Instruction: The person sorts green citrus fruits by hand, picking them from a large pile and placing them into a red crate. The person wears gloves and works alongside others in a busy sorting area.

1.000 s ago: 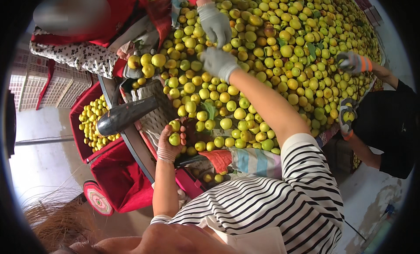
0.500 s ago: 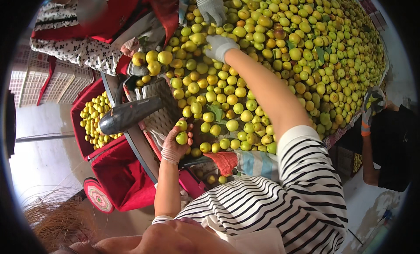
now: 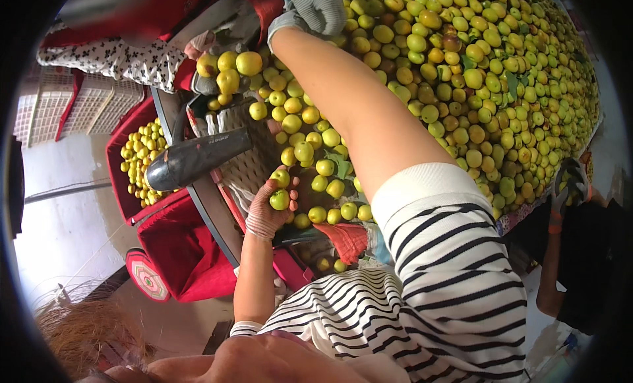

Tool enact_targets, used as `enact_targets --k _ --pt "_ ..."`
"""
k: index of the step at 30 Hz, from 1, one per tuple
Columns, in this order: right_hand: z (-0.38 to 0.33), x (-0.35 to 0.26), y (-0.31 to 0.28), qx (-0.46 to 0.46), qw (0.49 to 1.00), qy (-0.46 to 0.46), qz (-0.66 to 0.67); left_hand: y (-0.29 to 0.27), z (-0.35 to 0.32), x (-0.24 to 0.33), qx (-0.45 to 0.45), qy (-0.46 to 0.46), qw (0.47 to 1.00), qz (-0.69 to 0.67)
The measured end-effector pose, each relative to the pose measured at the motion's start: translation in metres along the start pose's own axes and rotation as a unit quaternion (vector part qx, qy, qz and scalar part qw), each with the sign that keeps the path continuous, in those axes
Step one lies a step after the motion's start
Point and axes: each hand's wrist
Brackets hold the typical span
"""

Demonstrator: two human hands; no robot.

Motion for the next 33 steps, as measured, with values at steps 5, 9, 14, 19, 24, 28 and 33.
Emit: enact_targets --k 5,9,14,19,24,28,33 --pt "-0.032 -0.021 -0.011 -0.081 0.995 -0.058 -0.015 -0.008 -0.006 -0.002 0.002 0.018 1.000 -0.017" --pt "-0.088 0.005 0.012 0.040 0.991 -0.120 -0.033 -0.003 -0.003 -0.002 -0.013 0.014 1.000 0.008" --pt "-0.150 0.023 0.015 0.005 0.987 -0.017 0.162 -0.010 0.002 -0.001 0.003 0.005 1.000 0.011" --pt "-0.210 0.045 0.017 0.028 0.973 0.016 0.229 -0.007 0.008 -0.001 0.051 0.004 0.998 0.020" --pt "-0.263 0.029 0.010 0.182 0.893 -0.074 0.405 -0.005 0.004 -0.010 0.010 0.038 0.974 0.222" --pt "-0.291 -0.004 0.037 0.056 0.715 -0.255 0.648 0.002 0.012 -0.037 -0.014 0.096 0.877 0.471" --pt "-0.319 -0.085 -0.034 -0.314 0.533 -0.355 0.701 -0.059 0.038 -0.043 -0.131 0.153 0.894 0.399"
Point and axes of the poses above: each hand's wrist, its own z-axis towards the middle knuckle, its own y-axis out of the palm, x = y × z, and after that the axes turned 4 degrees about -x, right-handed
